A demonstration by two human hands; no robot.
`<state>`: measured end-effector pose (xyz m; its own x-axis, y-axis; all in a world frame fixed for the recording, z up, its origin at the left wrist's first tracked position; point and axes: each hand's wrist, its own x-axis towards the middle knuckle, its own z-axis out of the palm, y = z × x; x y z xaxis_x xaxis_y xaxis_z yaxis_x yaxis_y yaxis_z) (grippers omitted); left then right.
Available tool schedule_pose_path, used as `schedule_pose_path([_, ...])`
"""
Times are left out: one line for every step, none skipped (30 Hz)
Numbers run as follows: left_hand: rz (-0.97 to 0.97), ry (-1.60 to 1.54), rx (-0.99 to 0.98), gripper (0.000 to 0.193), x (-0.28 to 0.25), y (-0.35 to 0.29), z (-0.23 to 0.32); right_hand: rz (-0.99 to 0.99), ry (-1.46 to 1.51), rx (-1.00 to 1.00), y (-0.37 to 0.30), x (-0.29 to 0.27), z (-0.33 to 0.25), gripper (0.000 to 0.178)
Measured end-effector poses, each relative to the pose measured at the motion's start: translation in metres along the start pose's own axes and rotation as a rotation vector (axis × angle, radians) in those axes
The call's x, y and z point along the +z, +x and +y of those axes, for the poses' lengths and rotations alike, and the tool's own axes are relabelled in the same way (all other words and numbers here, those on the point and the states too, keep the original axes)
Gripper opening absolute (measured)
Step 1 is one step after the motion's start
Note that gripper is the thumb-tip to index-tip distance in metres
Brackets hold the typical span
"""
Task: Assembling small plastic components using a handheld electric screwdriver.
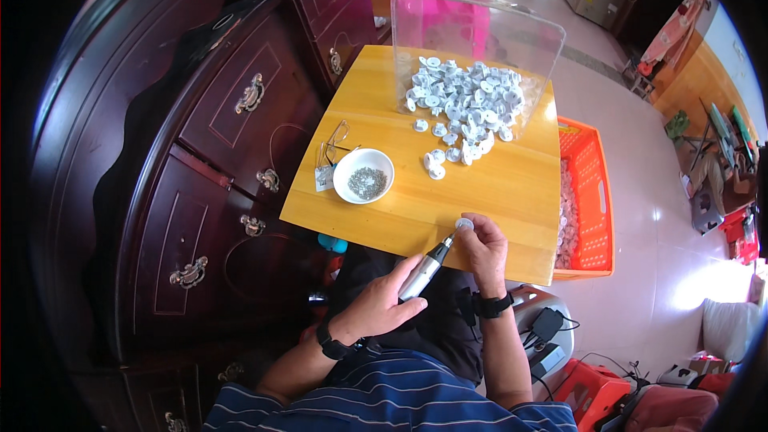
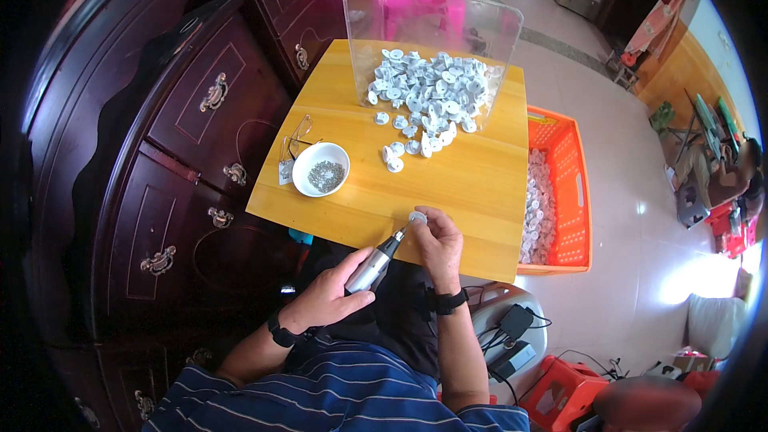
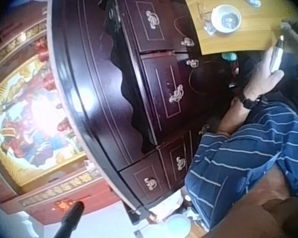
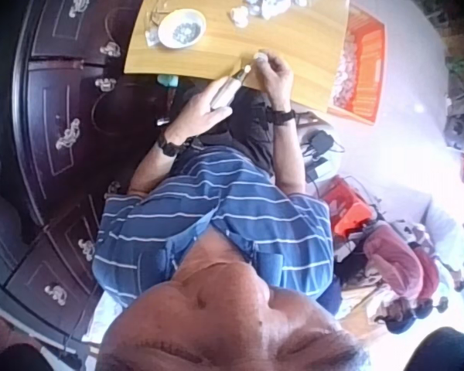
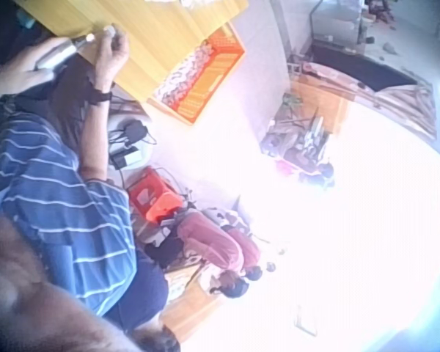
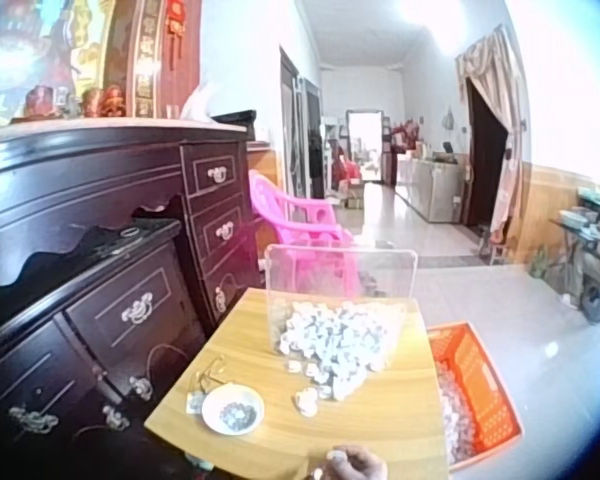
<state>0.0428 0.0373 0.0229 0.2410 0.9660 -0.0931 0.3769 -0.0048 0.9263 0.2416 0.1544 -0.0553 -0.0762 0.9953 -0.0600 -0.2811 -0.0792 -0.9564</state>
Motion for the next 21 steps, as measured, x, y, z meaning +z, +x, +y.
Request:
schedule_pose_path([0.003,0.004,-0.001,0.075,0.0001,0.0001,-0.0007,0.0,0.0,0.001,0.0,0.0001,-0.0002,0.021])
schedule_pose_path([0.003,0.004,-0.002,0.075,-0.0002,0.0003,-0.001,-0.003,-0.003,0.003,0.0002,-0.0001,-0.0003,0.021])
schedule_pose_path([0.005,0.007,0.002,0.075,-0.0001,0.0007,-0.0012,-0.006,-0.004,0.006,0.0001,0.0001,-0.0007,0.02])
schedule_pose_path([0.008,0.01,0.005,0.075,-0.0001,0.0009,-0.0016,-0.005,-0.003,0.008,-0.0001,0.0011,-0.0015,0.02])
schedule_pose_path([0.007,0.011,0.003,0.075,-0.0001,0.0009,-0.0022,0.001,-0.004,-0.001,-0.0004,0.0029,-0.0029,0.02])
schedule_pose_path([0.015,0.011,0.015,0.075,-0.0001,0.0011,-0.0026,0.008,-0.005,-0.01,-0.0006,0.004,-0.0039,0.02])
schedule_pose_path([0.024,0.011,0.026,0.075,-0.0002,0.0012,-0.003,0.008,-0.004,-0.009,-0.0005,0.004,-0.0031,0.02])
schedule_pose_path([0.024,0.012,0.025,0.075,-0.0002,0.0014,-0.0036,0.014,-0.014,-0.016,0.0,0.0037,-0.0018,0.02])
schedule_pose_path([0.022,0.008,0.02,0.075,-0.0003,0.0014,-0.0042,0.02,-0.023,-0.023,0.0003,0.0035,-0.0007,0.02])
schedule_pose_path([0.02,0.004,0.015,0.076,-0.0005,0.0014,-0.0047,0.02,-0.022,-0.023,0.0005,0.0033,0.0002,0.02])
schedule_pose_path([0.021,0.004,0.015,0.076,-0.0006,0.0014,-0.0051,0.019,-0.016,-0.02,0.0008,0.0029,0.0009,0.02])
schedule_pose_path([0.02,0.005,0.013,0.076,-0.0005,0.0016,-0.0056,0.018,-0.011,-0.018,0.001,0.0023,0.0016,0.02])
schedule_pose_path([0.02,0.006,0.011,0.076,-0.0005,0.0018,-0.0058,0.018,-0.012,-0.018,0.0012,0.0018,0.0022,0.02])
schedule_pose_path([0.02,0.006,0.011,0.076,-0.0006,0.0019,-0.0056,0.012,-0.01,-0.019,0.0012,0.0014,0.0027,0.019])
schedule_pose_path([0.016,0.001,0.012,0.075,-0.0008,0.0021,-0.0052,0.007,-0.009,-0.021,0.0012,0.001,0.0034,0.019])
schedule_pose_path([0.013,-0.004,0.013,0.075,-0.0009,0.0022,-0.005,0.007,-0.009,-0.021,0.0014,0.0004,0.0045,0.019])
schedule_pose_path([0.012,-0.004,0.014,0.075,-0.0008,0.0022,-0.0053,0.008,-0.023,-0.027,0.0016,-0.0002,0.0058,0.019])
schedule_pose_path([0.013,-0.004,0.016,0.075,-0.0008,0.0021,-0.0059,0.008,-0.036,-0.034,0.0018,0.0001,0.0059,0.019])
schedule_pose_path([0.014,-0.003,0.017,0.075,-0.0009,0.0021,-0.0061,0.007,-0.036,-0.034,0.0017,0.0007,0.0058,0.019])
schedule_pose_path([0.014,-0.003,0.018,0.075,-0.0013,0.002,-0.0055,0.011,-0.046,-0.038,0.0014,0.0019,0.0054,0.019])
schedule_pose_path([0.014,-0.004,0.02,0.075,-0.0018,0.002,-0.0046,0.015,-0.057,-0.041,0.0013,0.0027,0.005,0.019])
